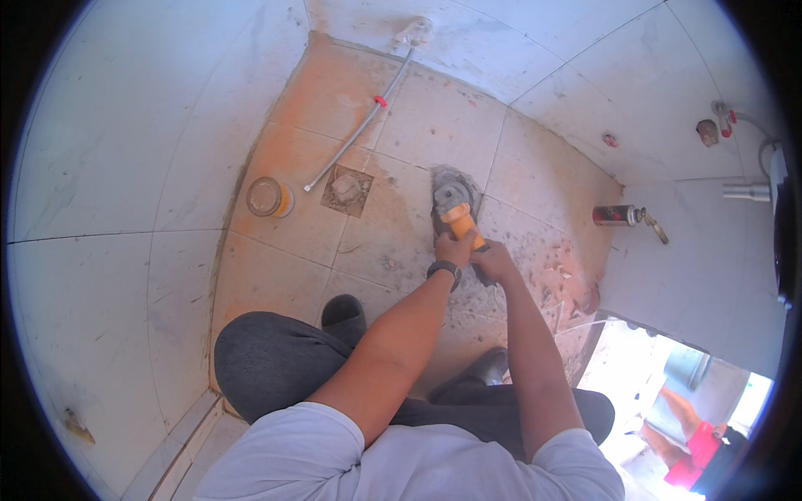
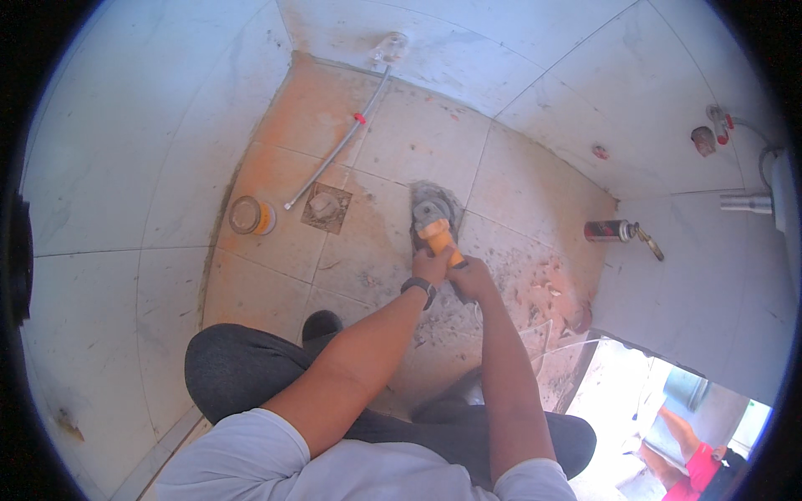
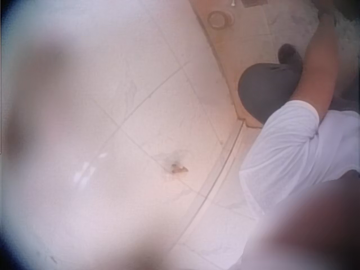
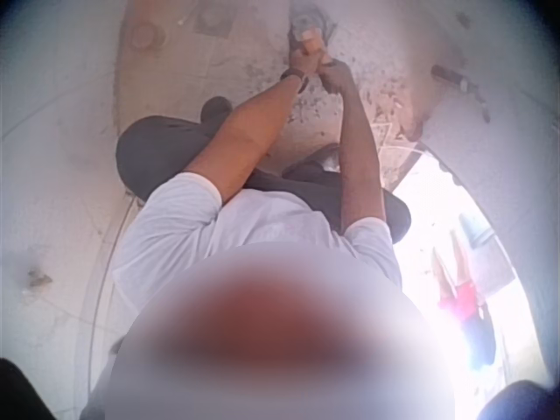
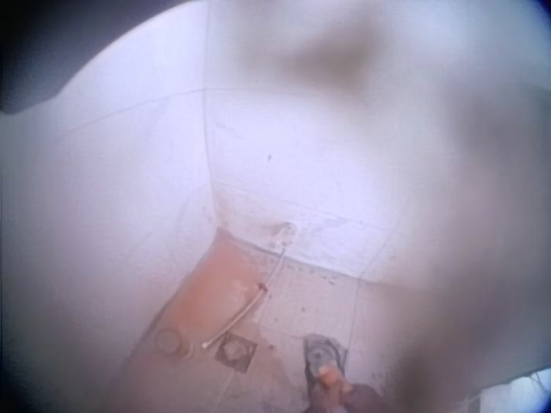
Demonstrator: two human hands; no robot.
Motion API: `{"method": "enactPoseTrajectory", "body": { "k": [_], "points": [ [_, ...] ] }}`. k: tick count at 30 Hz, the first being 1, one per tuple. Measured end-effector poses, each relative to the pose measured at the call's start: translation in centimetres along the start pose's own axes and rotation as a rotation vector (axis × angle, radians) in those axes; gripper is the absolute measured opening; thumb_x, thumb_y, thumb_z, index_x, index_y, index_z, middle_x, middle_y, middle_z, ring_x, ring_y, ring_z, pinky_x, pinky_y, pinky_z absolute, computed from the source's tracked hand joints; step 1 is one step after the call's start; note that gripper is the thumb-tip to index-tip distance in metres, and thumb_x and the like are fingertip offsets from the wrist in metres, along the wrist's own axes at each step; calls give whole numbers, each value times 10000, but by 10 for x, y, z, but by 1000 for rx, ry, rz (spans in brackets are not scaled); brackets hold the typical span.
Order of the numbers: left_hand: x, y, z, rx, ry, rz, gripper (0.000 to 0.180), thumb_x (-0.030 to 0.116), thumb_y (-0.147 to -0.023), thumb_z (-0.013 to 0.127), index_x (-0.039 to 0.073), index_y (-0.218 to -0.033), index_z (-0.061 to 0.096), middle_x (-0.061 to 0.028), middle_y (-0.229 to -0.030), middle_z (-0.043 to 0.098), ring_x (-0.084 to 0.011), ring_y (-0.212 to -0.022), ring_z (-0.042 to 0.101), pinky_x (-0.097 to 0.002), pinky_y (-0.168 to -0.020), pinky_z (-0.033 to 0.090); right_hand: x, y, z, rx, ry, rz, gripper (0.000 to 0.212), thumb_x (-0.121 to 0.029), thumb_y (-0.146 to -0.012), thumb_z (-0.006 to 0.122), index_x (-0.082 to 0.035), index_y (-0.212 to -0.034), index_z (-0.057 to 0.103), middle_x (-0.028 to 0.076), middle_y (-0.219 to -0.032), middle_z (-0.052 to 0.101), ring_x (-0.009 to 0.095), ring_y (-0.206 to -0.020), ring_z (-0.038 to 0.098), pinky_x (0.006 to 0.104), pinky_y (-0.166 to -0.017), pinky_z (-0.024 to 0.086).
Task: The person sits on the floor and uses an angle grinder to grind a circular area on the tiled floor. The person holds the tool with both hands and moves it in a circular motion to remove material from the floor surface.
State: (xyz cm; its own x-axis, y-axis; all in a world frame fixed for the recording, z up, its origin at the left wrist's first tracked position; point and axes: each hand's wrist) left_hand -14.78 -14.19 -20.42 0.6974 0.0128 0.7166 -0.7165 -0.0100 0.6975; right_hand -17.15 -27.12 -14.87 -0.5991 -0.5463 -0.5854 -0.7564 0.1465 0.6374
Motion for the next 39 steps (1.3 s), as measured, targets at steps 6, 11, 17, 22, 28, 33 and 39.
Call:
{"method": "enactPoseTrajectory", "body": {
  "k": [6, 11, 17, 22, 28, 33, 39],
  "points": [
    [-5, -8, 4, 12, -23, -1, 711, 464, -840, 827, -129, -1187, 645, -227, -1108, 727, -289, -972, 738, -373, -817, 588, 3, -6, 1, -2, 18, 22, 560, -400, -721, 798, 27, -1079, 742, 160, -903, 759, 253, -825, 724, 393, -767, 542],
    [-9, -5, 3, -19, -12, 20, 710, 475, -843, 825, -128, -1176, 650, -226, -1087, 733, -289, -974, 738, -374, -835, 585, 0, 0, 1, -10, 7, 75, 525, -377, -735, 792, 35, -1056, 742, 141, -893, 753, 226, -803, 708, 374, -742, 537],
    [3, 4, -2, 0, -48, -27, 751, 489, -833, 826, -122, -1218, 621, -240, -1163, 707, -300, -1052, 718, -376, -876, 576, -5, 4, 1, -37, -57, 62, 464, -322, -763, 788, 44, -1044, 739, 108, -873, 741, 180, -765, 680, 352, -714, 530],
    [4, 1, -1, 9, -9, -33, 762, 530, -807, 832, -111, -1172, 638, -254, -1140, 710, -329, -1052, 716, -409, -904, 563, -5, -1, 1, -9, -67, 45, 516, -337, -748, 793, 57, -1075, 735, 129, -881, 748, 201, -775, 699, 366, -715, 540],
    [-11, -10, 5, 16, 18, -16, 718, 497, -822, 836, -107, -1164, 649, -221, -1113, 722, -295, -998, 727, -385, -856, 577, 0, 1, 3, 4, -45, 96, 529, -349, -759, 782, 57, -1094, 732, 137, -910, 754, 212, -805, 708, 370, -732, 543],
    [-6, -5, 3, 37, 36, 15, 692, 466, -834, 844, -108, -1167, 648, -201, -1108, 726, -264, -987, 730, -366, -836, 584, 0, -3, 5, -10, -40, 43, 520, -353, -761, 782, 45, -1094, 735, 138, -908, 757, 219, -808, 714, 371, -730, 543],
    [2, -3, 0, 18, 67, -13, 696, 463, -840, 839, -102, -1195, 639, -193, -1126, 723, -266, -1003, 726, -365, -856, 582, -7, -3, 2, -29, -61, 52, 507, -332, -765, 785, 52, -1092, 731, 119, -893, 750, 195, -787, 701, 362, -715, 543]
  ]
}}
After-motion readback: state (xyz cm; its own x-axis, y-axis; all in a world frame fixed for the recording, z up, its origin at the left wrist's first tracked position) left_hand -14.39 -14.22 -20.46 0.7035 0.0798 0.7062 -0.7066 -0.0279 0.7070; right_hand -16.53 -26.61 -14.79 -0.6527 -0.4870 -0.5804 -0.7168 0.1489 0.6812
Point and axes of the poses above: each hand's wrist, its own y-axis away from the middle knuckle, its own z-axis out of the palm, x = y × z
